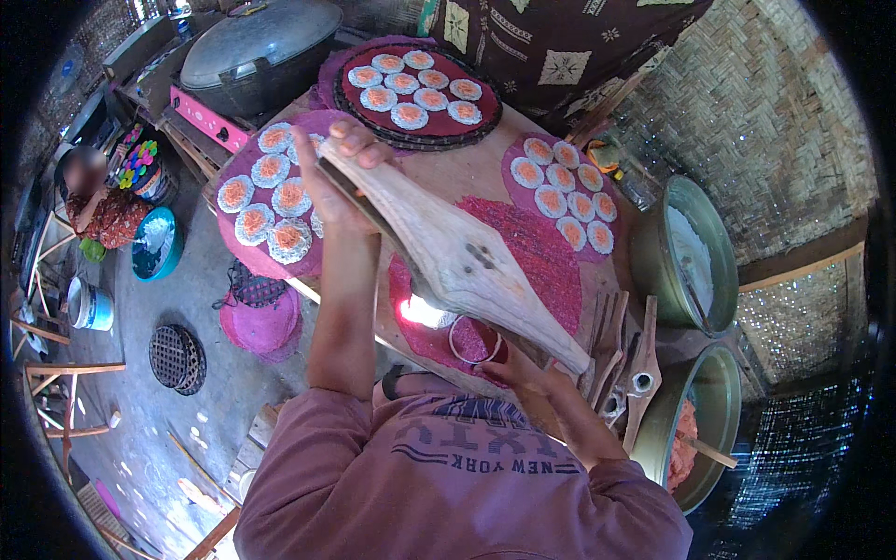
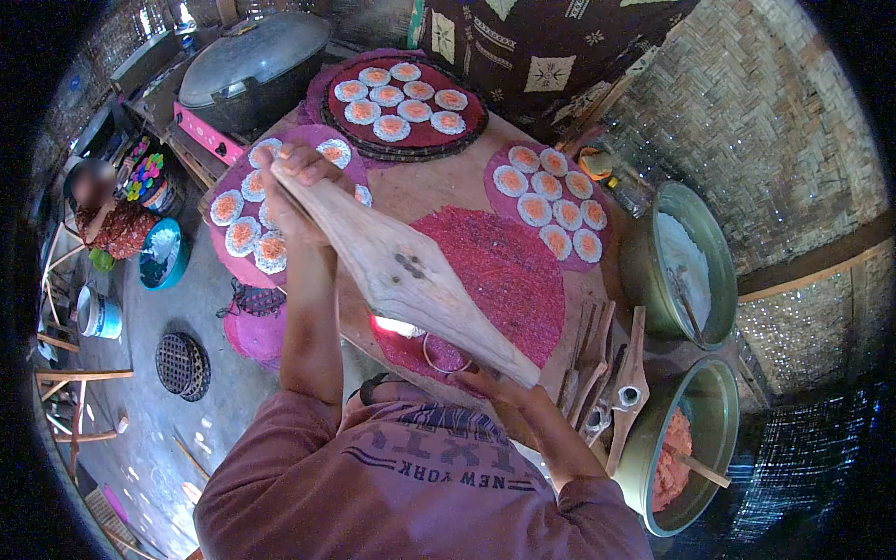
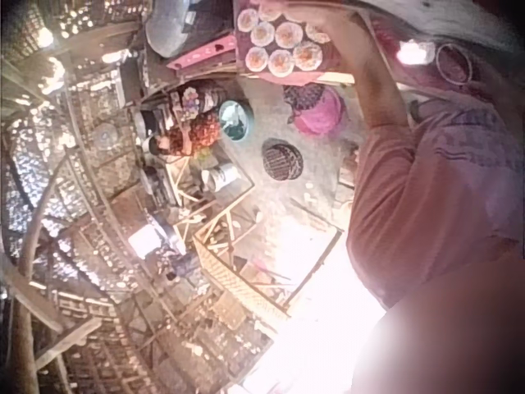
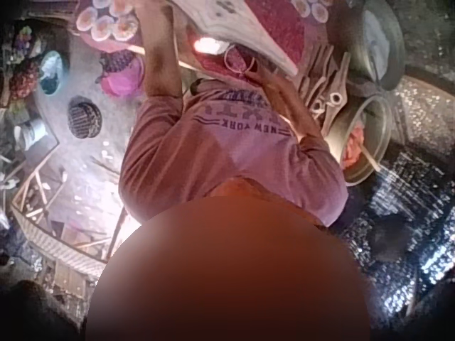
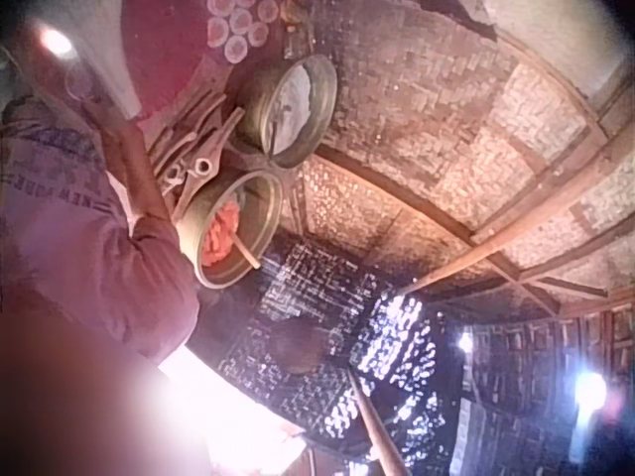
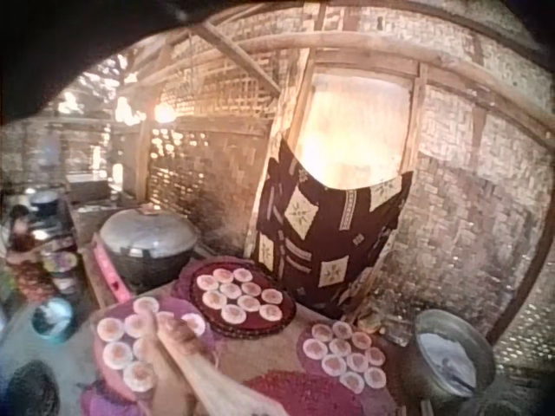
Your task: The person uses a wooden mold and a cylindrical tool to shape white rice into round discs, then places a pink filling in the center of each disc. The finished pieces are arranged on pink mats on the table.
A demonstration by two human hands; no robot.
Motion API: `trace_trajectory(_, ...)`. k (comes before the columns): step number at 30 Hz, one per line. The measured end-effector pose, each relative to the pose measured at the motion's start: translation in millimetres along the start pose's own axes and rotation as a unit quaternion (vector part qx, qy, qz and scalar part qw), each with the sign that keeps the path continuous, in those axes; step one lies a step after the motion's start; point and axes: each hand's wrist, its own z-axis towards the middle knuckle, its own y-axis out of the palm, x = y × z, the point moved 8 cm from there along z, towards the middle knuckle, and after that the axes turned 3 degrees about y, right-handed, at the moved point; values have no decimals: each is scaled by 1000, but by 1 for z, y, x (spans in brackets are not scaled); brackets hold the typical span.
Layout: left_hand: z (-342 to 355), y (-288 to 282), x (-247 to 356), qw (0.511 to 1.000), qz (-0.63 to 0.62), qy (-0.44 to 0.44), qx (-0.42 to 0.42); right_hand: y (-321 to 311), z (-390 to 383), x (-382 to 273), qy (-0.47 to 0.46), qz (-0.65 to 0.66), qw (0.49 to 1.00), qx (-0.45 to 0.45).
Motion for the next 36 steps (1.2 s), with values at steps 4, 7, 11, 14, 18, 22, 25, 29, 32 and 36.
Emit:
trace_trajectory(4,2,-12,-36,996,-55,-72,8,-39,-2,-10,-18,301,953,17)
trace_trajectory(7,-6,-30,-65,994,31,-94,39,-64,-26,-10,98,585,791,-149)
trace_trajectory(11,-23,-70,-105,978,79,-159,110,-79,-41,-12,180,613,732,-236)
trace_trajectory(14,-43,-108,-109,972,40,-145,178,-73,-42,6,259,503,797,-211)
trace_trajectory(18,-75,-145,-95,966,24,-98,239,-54,-41,16,302,475,801,-205)
trace_trajectory(22,-95,-156,-80,948,69,-74,300,-36,-41,17,293,468,802,-226)
trace_trajectory(25,-92,-149,-76,952,72,-65,290,-29,-39,18,272,456,816,-228)
trace_trajectory(29,-78,-149,-78,963,68,-80,249,-28,-36,30,288,429,837,-182)
trace_trajectory(32,-70,-154,-85,972,43,-93,211,-35,-33,37,265,386,871,-147)
trace_trajectory(36,-69,-163,-97,971,50,-81,219,-45,-40,52,296,344,883,-118)
